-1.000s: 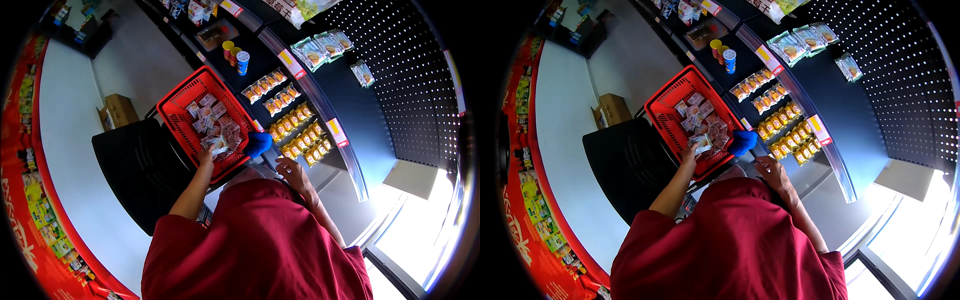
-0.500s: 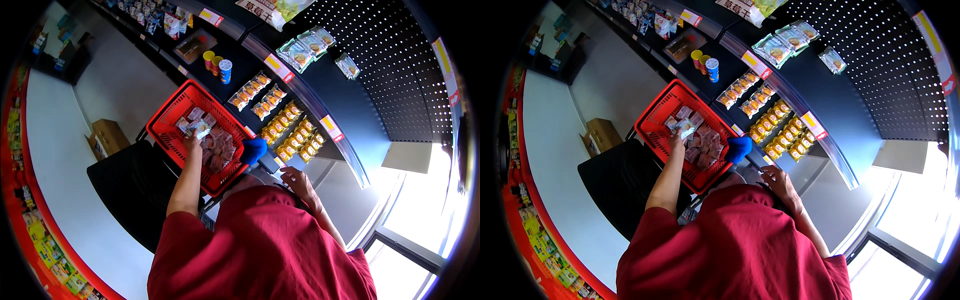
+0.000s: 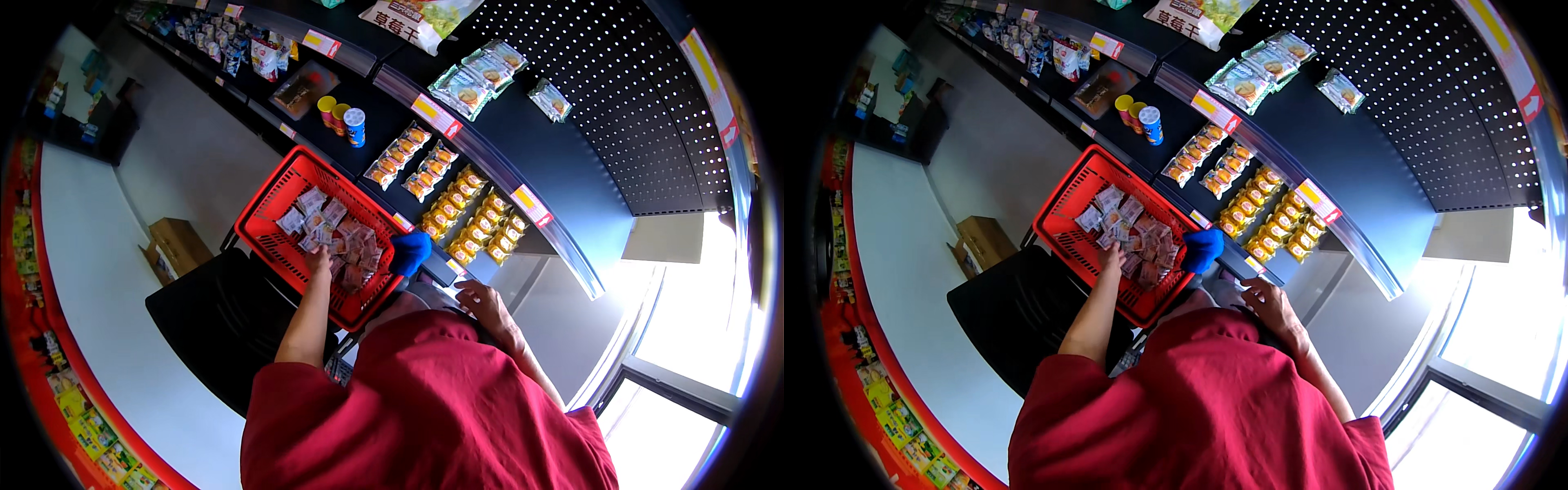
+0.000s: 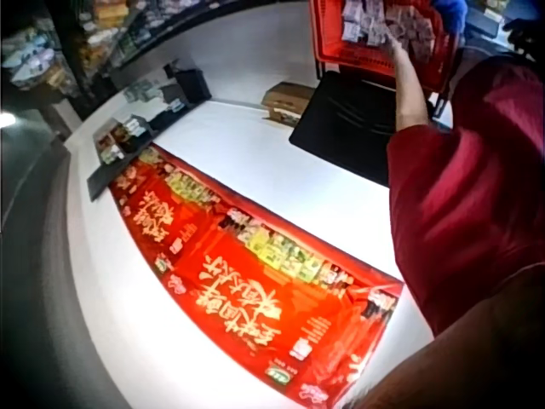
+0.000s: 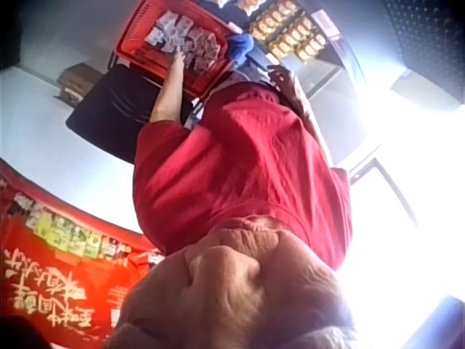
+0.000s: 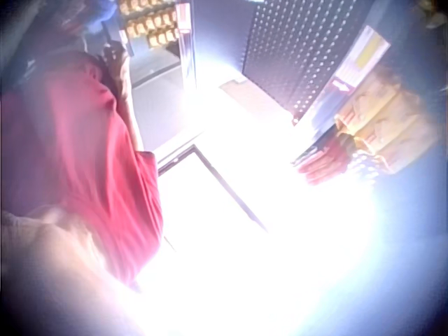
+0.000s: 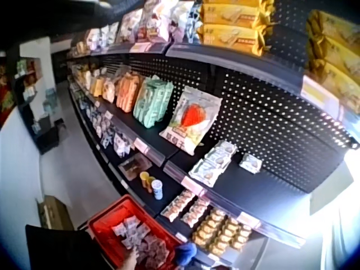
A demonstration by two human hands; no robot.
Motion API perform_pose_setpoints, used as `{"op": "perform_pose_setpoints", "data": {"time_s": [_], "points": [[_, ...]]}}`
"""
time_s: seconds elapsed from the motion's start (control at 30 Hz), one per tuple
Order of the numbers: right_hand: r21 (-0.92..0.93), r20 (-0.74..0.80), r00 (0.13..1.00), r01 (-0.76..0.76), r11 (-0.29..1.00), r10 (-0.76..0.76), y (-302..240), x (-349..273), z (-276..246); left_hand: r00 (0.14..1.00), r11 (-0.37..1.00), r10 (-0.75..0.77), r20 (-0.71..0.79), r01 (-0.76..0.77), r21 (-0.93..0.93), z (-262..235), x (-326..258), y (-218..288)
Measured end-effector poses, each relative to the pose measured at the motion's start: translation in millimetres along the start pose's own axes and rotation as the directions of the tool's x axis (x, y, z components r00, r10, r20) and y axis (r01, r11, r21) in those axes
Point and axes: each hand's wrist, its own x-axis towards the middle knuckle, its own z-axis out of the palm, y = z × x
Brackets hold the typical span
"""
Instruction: The person takes packaged snack items from a red shopping basket and places them onto a store shelf. They arrange the items in neat rows, occasionally using a blue cloth to wipe the shelf surface. The person continues this process, filling the shelf with the snack packages.
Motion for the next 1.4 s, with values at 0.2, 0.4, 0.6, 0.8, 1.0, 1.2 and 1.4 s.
{"op": "perform_pose_setpoints", "data": {"time_s": [0.2,0.4,0.6,0.8,1.0,1.2,1.4], "points": [[0.015,0.008,0.994,0.105,0.994,-0.105,-2.1,12.0,-11.1,0.993,0.998,-0.060,0.099,0.060,0.002,11.6,-66.9,4.7],[-0.003,-0.010,0.980,0.200,0.980,-0.200,-30.9,12.9,-37.2,0.895,0.920,0.383,0.229,-0.348,-0.178,52.2,-140.0,71.6],[0.234,-0.081,0.951,0.309,0.922,-0.298,-66.4,7.5,-99.1,0.478,0.578,0.811,0.338,-0.744,-0.334,122.0,-306.9,200.5],[0.439,-0.353,0.869,0.482,0.758,-0.347,-84.9,35.7,-180.6,0.104,0.369,0.829,0.550,-0.840,-0.397,217.3,-384.5,245.1],[0.361,-0.576,0.769,0.543,0.758,-0.277,-80.5,109.0,-259.2,0.009,0.143,0.790,0.612,-0.975,-0.170,341.8,-372.1,278.0],[0.418,-0.571,0.812,0.415,0.808,-0.121,-82.0,204.1,-281.0,0.056,-0.101,0.760,0.648,-0.974,0.203,444.5,-290.0,295.6],[0.405,-0.656,0.738,0.523,0.750,-0.161,-29.9,232.8,-305.5,0.092,0.039,0.800,0.593,-0.994,0.102,455.6,-341.4,277.8]]}}
